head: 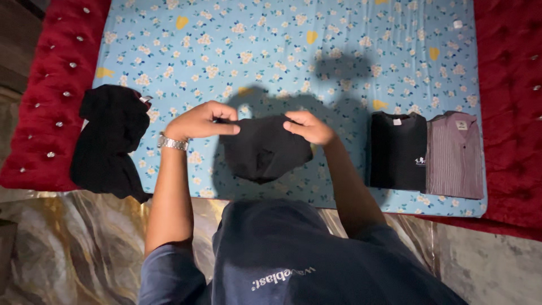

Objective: The person folds black t-shirts by hand on a bed.

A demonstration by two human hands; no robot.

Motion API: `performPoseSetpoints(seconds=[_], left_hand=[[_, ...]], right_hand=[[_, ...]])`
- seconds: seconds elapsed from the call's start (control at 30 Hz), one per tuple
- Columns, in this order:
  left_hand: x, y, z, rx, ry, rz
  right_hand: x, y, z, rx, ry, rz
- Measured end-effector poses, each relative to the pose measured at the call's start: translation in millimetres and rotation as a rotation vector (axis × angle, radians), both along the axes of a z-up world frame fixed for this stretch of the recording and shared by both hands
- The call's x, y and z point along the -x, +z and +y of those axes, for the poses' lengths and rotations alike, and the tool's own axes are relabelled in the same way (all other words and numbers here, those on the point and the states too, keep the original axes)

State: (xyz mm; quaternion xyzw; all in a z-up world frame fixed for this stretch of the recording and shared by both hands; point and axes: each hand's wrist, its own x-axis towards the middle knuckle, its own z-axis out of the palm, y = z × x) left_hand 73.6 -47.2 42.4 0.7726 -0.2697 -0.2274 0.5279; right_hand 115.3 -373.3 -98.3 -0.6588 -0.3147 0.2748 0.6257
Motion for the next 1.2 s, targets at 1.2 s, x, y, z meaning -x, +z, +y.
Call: performPoseSetpoints(seconds=[1.2], left_hand=[[39.0,17.4,9.2,0.394,0.353,0.033]], right_hand=[[23.6,-130.3,-16.6,-0.268,-1.144,0.091]])
